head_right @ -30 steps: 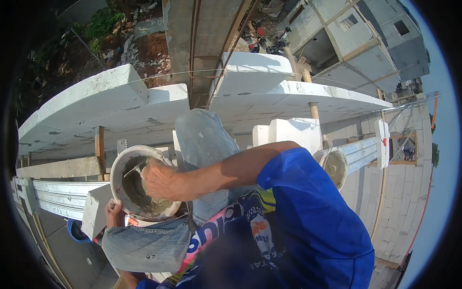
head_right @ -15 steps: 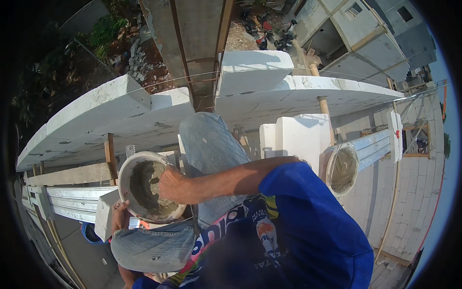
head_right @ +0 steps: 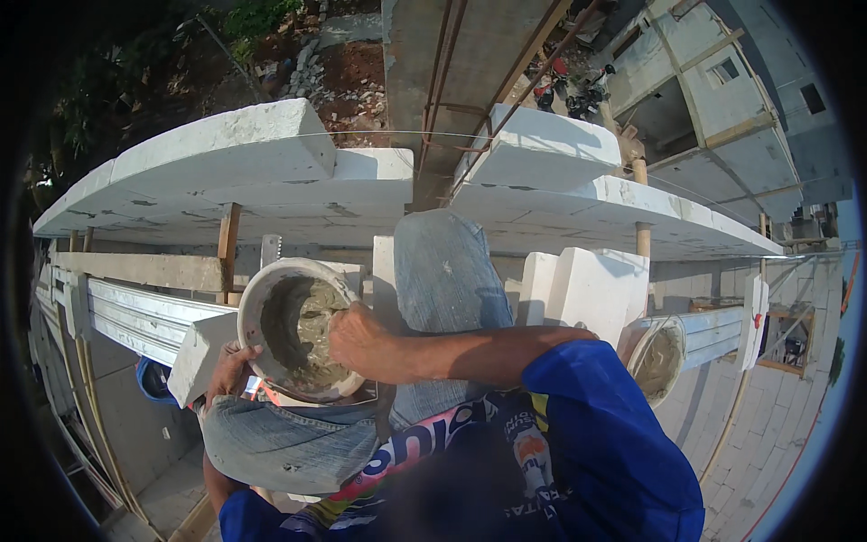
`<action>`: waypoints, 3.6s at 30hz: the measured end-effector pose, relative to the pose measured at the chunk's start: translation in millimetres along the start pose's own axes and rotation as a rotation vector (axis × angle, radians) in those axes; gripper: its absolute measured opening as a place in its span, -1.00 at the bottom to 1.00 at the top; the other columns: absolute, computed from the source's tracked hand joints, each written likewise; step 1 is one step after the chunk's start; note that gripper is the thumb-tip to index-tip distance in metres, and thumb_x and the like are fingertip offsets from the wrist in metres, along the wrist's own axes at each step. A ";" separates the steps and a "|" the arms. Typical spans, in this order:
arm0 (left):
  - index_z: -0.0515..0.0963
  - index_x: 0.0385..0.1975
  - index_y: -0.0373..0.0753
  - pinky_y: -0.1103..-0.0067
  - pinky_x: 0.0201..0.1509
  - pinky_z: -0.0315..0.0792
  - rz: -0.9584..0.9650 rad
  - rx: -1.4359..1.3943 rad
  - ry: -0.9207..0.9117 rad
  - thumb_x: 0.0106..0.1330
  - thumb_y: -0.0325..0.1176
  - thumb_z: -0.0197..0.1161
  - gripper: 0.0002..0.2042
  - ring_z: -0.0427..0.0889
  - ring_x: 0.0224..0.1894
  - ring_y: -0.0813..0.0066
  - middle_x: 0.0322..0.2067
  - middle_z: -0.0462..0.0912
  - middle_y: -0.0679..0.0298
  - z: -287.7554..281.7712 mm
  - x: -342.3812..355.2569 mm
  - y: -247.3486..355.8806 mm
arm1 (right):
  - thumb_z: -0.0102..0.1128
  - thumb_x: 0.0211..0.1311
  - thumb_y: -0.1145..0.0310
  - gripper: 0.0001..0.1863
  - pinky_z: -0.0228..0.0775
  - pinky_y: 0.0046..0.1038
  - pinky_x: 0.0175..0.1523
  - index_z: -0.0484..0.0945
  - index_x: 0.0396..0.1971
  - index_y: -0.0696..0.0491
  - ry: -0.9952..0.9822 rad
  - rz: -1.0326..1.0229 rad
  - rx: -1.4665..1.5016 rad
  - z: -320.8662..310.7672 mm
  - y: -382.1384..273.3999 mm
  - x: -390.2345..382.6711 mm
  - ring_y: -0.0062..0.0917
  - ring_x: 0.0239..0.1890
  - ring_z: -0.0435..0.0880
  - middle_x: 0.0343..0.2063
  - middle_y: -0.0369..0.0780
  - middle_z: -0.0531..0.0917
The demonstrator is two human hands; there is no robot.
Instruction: Applying mortar to a lightweight concrete block and positioning it onto a wall under construction.
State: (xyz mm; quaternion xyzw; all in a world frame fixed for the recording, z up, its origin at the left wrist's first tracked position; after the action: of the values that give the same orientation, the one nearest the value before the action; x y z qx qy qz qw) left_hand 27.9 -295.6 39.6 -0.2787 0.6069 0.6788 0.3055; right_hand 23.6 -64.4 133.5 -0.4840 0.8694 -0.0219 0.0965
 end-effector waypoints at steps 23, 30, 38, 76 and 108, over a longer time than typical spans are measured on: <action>0.53 -0.16 -0.47 0.45 -0.31 0.59 0.058 0.042 -0.004 0.18 -0.48 0.17 -0.74 0.65 -0.39 0.37 -0.30 0.65 0.11 30.1 -5.7 49.5 | 0.14 -0.05 0.31 -0.86 0.17 -0.37 -0.26 0.63 -0.63 0.00 0.060 -0.042 -0.531 -24.2 1.6 2.9 -0.45 -0.38 0.50 -0.57 -0.27 0.55; 0.48 -0.08 -0.48 0.40 -0.21 0.61 0.094 0.056 0.028 0.14 -0.48 0.16 -0.66 0.66 -0.30 0.32 -0.24 0.63 0.08 43.9 -5.2 56.4 | 0.16 -0.09 0.29 -0.85 0.17 -0.36 -0.26 0.66 -0.63 0.00 0.178 0.091 -0.375 -58.0 22.6 -8.7 -0.43 -0.38 0.51 -0.58 -0.27 0.56; 0.47 -0.08 -0.45 0.34 -0.45 0.68 0.018 0.086 0.020 0.12 -0.45 0.20 -0.64 0.67 -0.35 0.25 -0.27 0.62 0.09 34.1 12.8 55.7 | 0.15 0.01 0.29 -0.83 0.22 -0.23 -0.08 0.70 -0.49 -0.02 0.099 0.123 -0.330 -34.4 32.4 -15.0 -0.38 -0.28 0.58 -0.42 -0.21 0.67; 0.31 0.05 -0.51 0.26 -0.09 0.62 -0.010 0.517 -0.143 0.14 -0.45 0.00 -0.55 0.55 -0.05 0.12 -0.06 0.44 -0.04 189.2 -221.5 247.1 | -0.02 0.02 0.17 -0.70 0.20 -0.32 -0.03 0.53 -0.40 0.09 -0.117 0.817 -0.369 -240.5 -8.5 -149.4 -0.44 -0.17 0.46 -0.38 -0.24 0.52; 0.26 0.11 -0.42 0.16 0.26 0.36 -0.080 0.135 0.119 0.05 -0.59 0.01 -0.48 0.42 0.14 0.05 0.07 0.39 0.01 269.7 -323.0 350.7 | 0.19 0.17 0.18 -0.74 0.51 -0.16 -0.29 0.58 -0.39 0.10 0.194 2.036 0.745 -238.3 -89.9 -618.0 -0.17 -0.36 0.63 -0.38 -0.04 0.57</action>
State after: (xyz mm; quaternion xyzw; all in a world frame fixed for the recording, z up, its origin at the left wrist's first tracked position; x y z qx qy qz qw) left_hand -25.6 -79.1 539.9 -0.3213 0.6569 0.6058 0.3136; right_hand 370.8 397.5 469.5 0.5269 0.8054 -0.2319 0.1411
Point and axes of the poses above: each hand's wrist, its own x-axis towards the middle knuckle, its own z-axis out of the palm, y = z × x, the point moved 9 cm from there along x, towards the middle knuckle
